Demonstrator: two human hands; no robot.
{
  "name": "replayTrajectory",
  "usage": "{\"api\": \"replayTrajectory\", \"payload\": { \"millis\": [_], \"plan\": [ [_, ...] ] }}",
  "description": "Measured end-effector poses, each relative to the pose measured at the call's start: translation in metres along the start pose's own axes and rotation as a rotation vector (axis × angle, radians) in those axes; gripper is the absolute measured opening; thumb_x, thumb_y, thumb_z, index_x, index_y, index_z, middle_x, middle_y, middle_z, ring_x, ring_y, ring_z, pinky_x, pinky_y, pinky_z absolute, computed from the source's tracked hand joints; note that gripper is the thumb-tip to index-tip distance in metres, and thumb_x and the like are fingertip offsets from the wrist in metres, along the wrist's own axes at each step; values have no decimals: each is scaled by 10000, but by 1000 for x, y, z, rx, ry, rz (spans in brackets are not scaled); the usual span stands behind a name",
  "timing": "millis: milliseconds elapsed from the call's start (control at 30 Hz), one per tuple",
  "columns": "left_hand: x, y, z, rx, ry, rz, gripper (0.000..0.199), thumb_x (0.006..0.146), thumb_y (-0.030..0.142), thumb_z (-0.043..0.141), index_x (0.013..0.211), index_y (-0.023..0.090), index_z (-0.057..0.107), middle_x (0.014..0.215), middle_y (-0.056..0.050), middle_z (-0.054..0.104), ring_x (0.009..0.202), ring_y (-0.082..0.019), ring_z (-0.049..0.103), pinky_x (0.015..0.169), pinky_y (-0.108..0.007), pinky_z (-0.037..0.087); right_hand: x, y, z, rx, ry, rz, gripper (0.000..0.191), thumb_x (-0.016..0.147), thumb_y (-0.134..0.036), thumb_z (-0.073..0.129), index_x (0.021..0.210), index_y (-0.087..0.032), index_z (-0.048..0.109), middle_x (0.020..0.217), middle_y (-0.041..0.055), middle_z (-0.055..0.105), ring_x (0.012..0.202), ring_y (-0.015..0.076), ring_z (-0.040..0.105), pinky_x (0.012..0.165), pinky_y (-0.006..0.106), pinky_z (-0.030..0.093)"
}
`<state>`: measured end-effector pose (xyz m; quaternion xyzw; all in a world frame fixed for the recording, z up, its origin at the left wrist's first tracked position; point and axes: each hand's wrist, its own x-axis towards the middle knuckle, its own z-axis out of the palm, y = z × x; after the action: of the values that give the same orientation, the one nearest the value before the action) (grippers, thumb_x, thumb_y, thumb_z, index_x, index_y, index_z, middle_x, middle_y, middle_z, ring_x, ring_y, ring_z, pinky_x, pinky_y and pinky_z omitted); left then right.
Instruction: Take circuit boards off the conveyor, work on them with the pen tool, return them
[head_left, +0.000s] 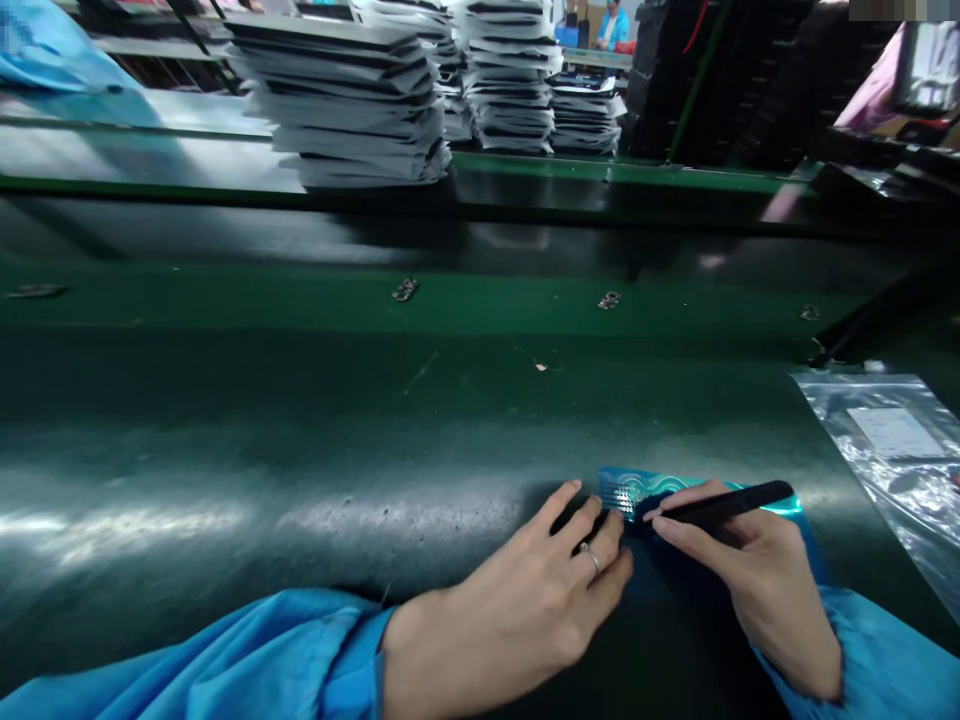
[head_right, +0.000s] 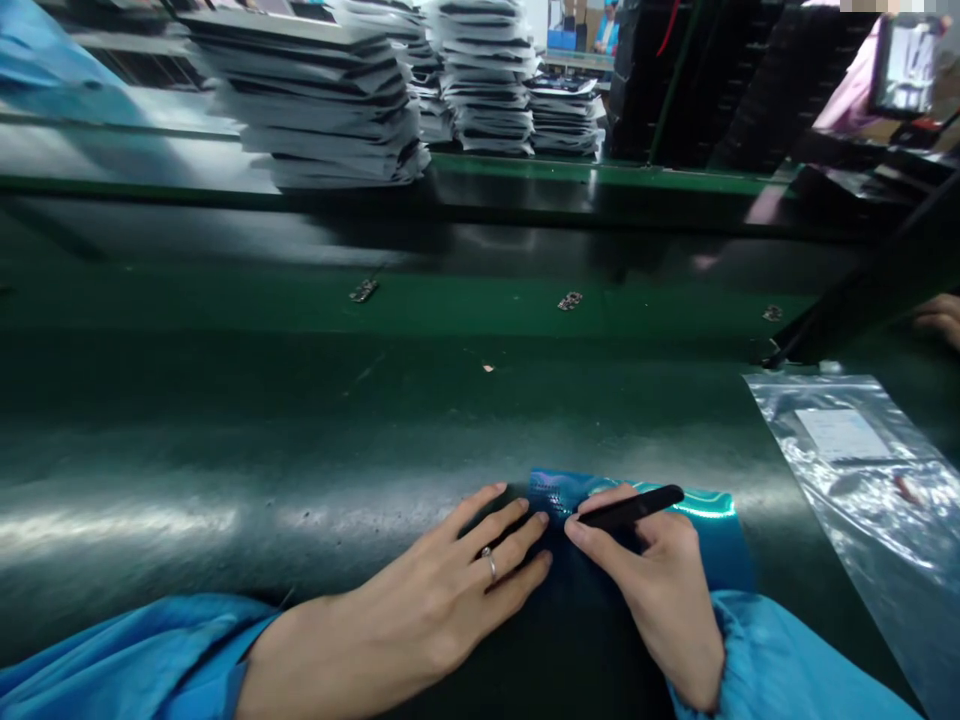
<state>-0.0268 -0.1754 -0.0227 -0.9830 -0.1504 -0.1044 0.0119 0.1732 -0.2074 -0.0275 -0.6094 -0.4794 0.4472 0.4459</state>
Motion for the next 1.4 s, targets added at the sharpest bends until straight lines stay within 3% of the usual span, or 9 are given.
{"api": "replayTrajectory", "payload": {
  "millis": [400,667,767,900,1100,1267,1400],
  "plan": [
    [0,0,3,9,-3,-6,339,898,146,341,1196,75,484,1202,-170,497,1131,-302,452,982,-469,335,2,0,-1,3,-14,46,102,704,-329,727,677,-233,705,772,-2,648,789,191,551,702,253,412],
    [2,-6,2,38,-1,22,326,880,170,400,1182,91,492,1186,-145,520,1106,-280,465,981,-455,316,8,-3,-2,183,113,126,157,612,-337,779,638,-210,691,683,0,636,701,165,541,641,232,406],
    [14,-29,2,23,-43,-30,297,859,179,425,1127,108,530,1133,-120,558,1008,-249,516,961,-449,327,11,-5,-1,245,143,145,164,593,-329,782,623,-199,687,661,5,634,691,166,540,648,229,412],
    [39,-81,3,97,-134,-287,264,862,127,405,1074,123,562,1118,-104,566,1007,-228,515,965,-414,306,12,-5,-2,265,142,147,198,594,-360,774,622,-186,684,651,15,625,684,169,530,631,225,409],
    [75,-153,8,184,-95,-603,232,903,211,408,1035,123,578,1012,-90,583,939,-224,541,838,-390,406,12,1,-4,260,88,186,230,634,-403,745,630,-185,672,674,18,612,699,183,514,615,234,400],
    [104,-175,20,225,-50,-792,251,888,310,489,1058,133,539,1074,-74,544,972,-199,535,830,-403,448,12,4,-4,299,73,200,219,626,-390,750,625,-187,667,645,14,608,668,181,510,616,239,384],
    [118,-186,27,230,-46,-800,295,877,305,512,1121,139,507,1153,-90,505,1019,-219,517,856,-431,444,13,4,-2,295,91,184,207,612,-378,743,594,-188,662,611,12,606,634,179,508,590,244,359]
  ]
}}
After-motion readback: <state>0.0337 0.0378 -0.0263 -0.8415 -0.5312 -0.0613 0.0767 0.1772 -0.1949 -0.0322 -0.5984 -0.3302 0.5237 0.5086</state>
